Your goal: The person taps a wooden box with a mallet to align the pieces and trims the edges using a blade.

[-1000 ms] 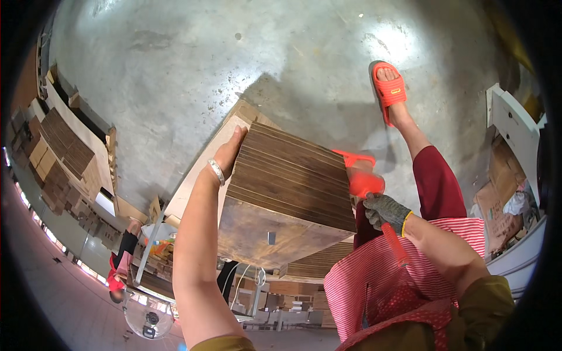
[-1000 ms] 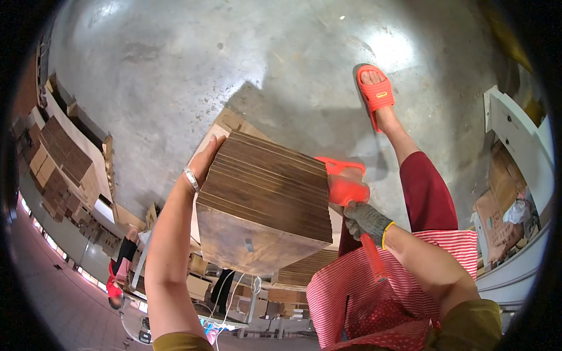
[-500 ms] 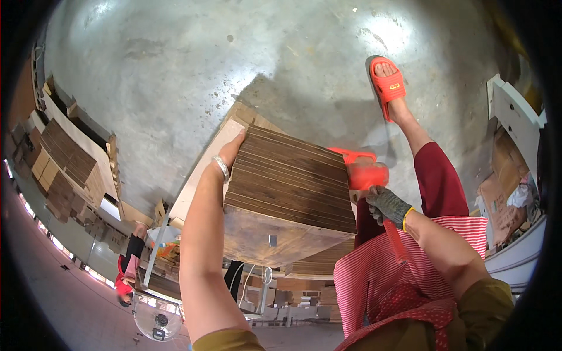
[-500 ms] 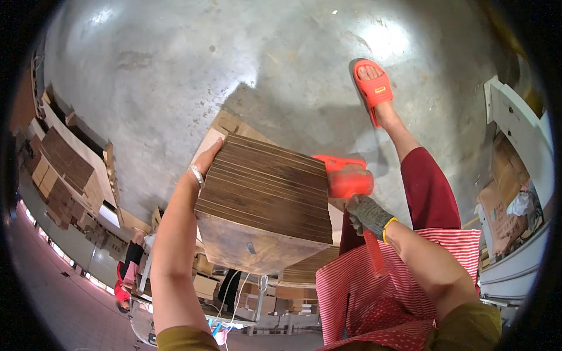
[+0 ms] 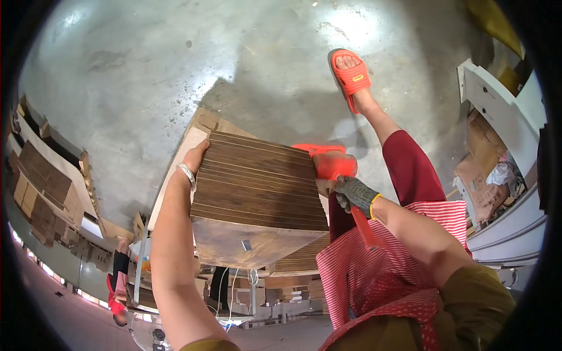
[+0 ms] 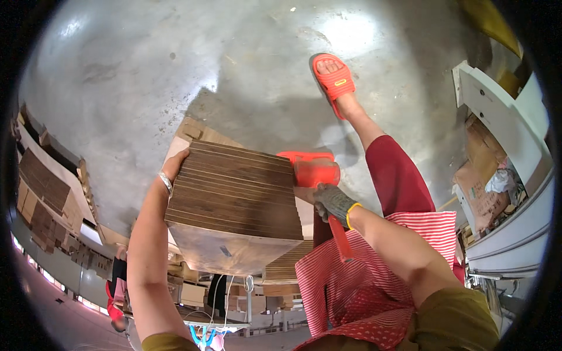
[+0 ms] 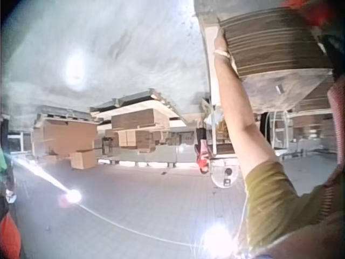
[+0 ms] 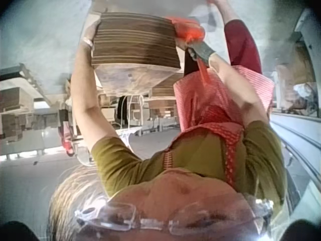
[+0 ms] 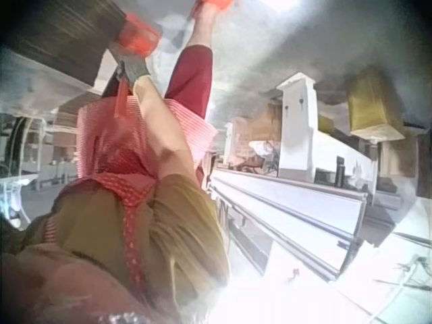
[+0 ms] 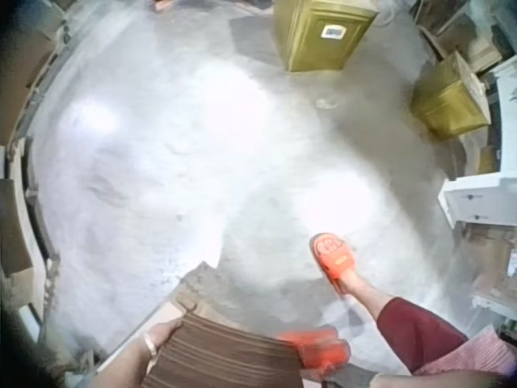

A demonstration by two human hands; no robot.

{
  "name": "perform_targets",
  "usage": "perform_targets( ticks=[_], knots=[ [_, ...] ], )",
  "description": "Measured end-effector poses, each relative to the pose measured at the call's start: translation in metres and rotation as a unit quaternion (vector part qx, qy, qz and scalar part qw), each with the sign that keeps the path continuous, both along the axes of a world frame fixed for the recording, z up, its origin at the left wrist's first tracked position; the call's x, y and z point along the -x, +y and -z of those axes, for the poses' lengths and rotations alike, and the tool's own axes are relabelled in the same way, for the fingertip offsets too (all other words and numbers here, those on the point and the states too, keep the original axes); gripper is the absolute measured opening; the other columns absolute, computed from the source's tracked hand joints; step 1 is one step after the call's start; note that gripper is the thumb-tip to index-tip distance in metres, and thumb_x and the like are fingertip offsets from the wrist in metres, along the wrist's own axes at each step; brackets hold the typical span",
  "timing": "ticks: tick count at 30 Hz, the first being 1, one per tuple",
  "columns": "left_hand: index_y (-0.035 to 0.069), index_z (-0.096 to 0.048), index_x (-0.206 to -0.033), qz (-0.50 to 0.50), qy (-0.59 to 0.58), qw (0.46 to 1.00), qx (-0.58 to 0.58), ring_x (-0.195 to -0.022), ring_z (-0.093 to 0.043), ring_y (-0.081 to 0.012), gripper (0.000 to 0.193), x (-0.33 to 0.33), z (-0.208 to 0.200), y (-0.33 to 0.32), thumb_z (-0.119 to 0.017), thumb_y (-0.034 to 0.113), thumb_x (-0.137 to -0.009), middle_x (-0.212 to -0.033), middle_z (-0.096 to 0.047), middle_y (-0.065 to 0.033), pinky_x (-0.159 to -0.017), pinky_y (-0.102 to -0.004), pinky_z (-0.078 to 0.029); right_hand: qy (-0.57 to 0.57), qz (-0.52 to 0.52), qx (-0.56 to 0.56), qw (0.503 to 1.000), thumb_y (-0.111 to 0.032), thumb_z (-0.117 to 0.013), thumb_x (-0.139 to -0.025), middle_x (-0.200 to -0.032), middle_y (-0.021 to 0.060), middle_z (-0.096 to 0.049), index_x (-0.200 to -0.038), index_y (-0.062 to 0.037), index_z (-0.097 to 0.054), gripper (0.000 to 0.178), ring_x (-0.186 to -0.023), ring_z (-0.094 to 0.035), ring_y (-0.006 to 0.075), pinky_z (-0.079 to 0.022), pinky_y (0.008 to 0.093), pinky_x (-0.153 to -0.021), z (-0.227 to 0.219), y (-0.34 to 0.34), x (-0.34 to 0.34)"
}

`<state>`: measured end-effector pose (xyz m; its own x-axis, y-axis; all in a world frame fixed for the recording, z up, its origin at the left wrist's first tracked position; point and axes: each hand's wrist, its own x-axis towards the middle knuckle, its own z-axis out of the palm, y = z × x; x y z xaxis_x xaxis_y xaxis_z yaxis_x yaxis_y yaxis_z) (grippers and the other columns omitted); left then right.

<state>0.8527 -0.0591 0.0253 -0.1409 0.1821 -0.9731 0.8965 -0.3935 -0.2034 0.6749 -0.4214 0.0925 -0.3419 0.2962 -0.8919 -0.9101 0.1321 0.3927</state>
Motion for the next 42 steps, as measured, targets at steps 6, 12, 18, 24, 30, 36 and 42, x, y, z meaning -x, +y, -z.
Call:
perform_targets(
  ticks=[6,12,18,24,30,36,42],
  knots=[
    [0.000,-0.055,-0.117,0.031,-0.002,0.999,0.010,-0.097,-0.057,-0.0246,0.047,-0.005,0.003,-0.005,-0.045,0.033,-0.085,-0.113,-0.059,-0.0168,-0.086,-0.0322,-0.042,0.041,0.046,-0.034,0.997,-0.028,-0.046,-0.093,-0.058,0.0005,-0.047,-0.082,-0.0152,-0.047,0.016,-0.042,-0.043,0.0112,-0.035,0.0239,-0.039,0.013,-0.004,0.003],
    [0.000,-0.056,-0.116,0.061,-0.006,0.998,-0.006,-0.096,-0.057,-0.0235,0.043,-0.007,-0.001,-0.009,-0.043,0.029,-0.086,-0.111,-0.060,-0.0163,-0.084,-0.0321,-0.043,-0.008,0.018,0.019,1.000,-0.022,-0.047,-0.092,-0.056,0.0006,-0.046,-0.082,-0.0136,-0.046,0.013,-0.041,-0.042,0.0115,-0.036,0.0247,-0.039,0.011,0.003,-0.004],
    [0.000,-0.051,-0.125,0.171,-0.064,0.983,0.019,-0.109,-0.053,-0.0258,0.052,-0.005,-0.002,0.000,-0.042,0.037,-0.089,-0.120,-0.055,-0.0188,-0.094,-0.0319,-0.037,-0.041,0.001,0.005,0.999,-0.018,-0.050,-0.089,-0.056,0.0019,-0.047,-0.084,-0.0112,-0.046,0.010,-0.040,-0.046,0.0144,-0.037,0.0265,-0.037,0.021,0.003,0.003],
    [-0.008,-0.048,-0.124,0.042,-0.046,0.998,-0.012,-0.117,-0.047,-0.0290,0.068,0.001,-0.002,-0.004,-0.044,0.048,-0.087,-0.126,-0.050,-0.0212,-0.098,-0.0314,-0.033,-0.046,-0.022,0.012,0.999,-0.023,-0.053,-0.086,-0.056,0.0009,-0.047,-0.086,-0.0115,-0.047,0.013,-0.039,-0.046,0.0128,-0.039,0.0279,-0.036,0.032,0.002,0.008],
    [-0.005,-0.050,-0.123,0.043,-0.056,0.997,0.012,-0.115,-0.048,-0.0276,0.061,0.013,0.008,0.017,-0.044,0.044,-0.088,-0.125,-0.052,-0.0196,-0.098,-0.0307,-0.033,-0.046,-0.033,0.049,0.997,-0.026,-0.052,-0.088,-0.056,0.0014,-0.048,-0.087,-0.0119,-0.046,0.015,-0.040,-0.048,0.0147,-0.039,0.0294,-0.036,0.027,0.009,-0.001],
    [0.002,-0.040,-0.134,-0.045,-0.009,0.997,0.054,-0.125,-0.039,-0.0256,0.066,0.001,-0.005,0.000,-0.035,0.052,-0.091,-0.137,-0.041,-0.0150,-0.103,-0.0316,-0.029,-0.130,-0.132,0.045,0.982,-0.022,-0.047,-0.091,-0.055,0.0014,-0.049,-0.086,-0.0131,-0.043,0.011,-0.038,-0.047,0.0120,-0.040,0.0259,-0.034,0.034,0.010,0.002],
    [0.003,-0.029,-0.139,-0.029,-0.041,0.996,0.078,-0.131,-0.031,-0.0245,0.078,-0.007,-0.030,-0.016,-0.026,0.063,-0.089,-0.145,-0.029,-0.0135,-0.106,-0.0327,-0.025,-0.058,-0.033,0.003,0.998,-0.025,-0.051,-0.090,-0.056,0.0020,-0.049,-0.088,-0.0127,-0.044,0.014,-0.038,-0.046,0.0123,-0.040,0.0259,-0.033,0.023,0.007,-0.010]
  ],
)
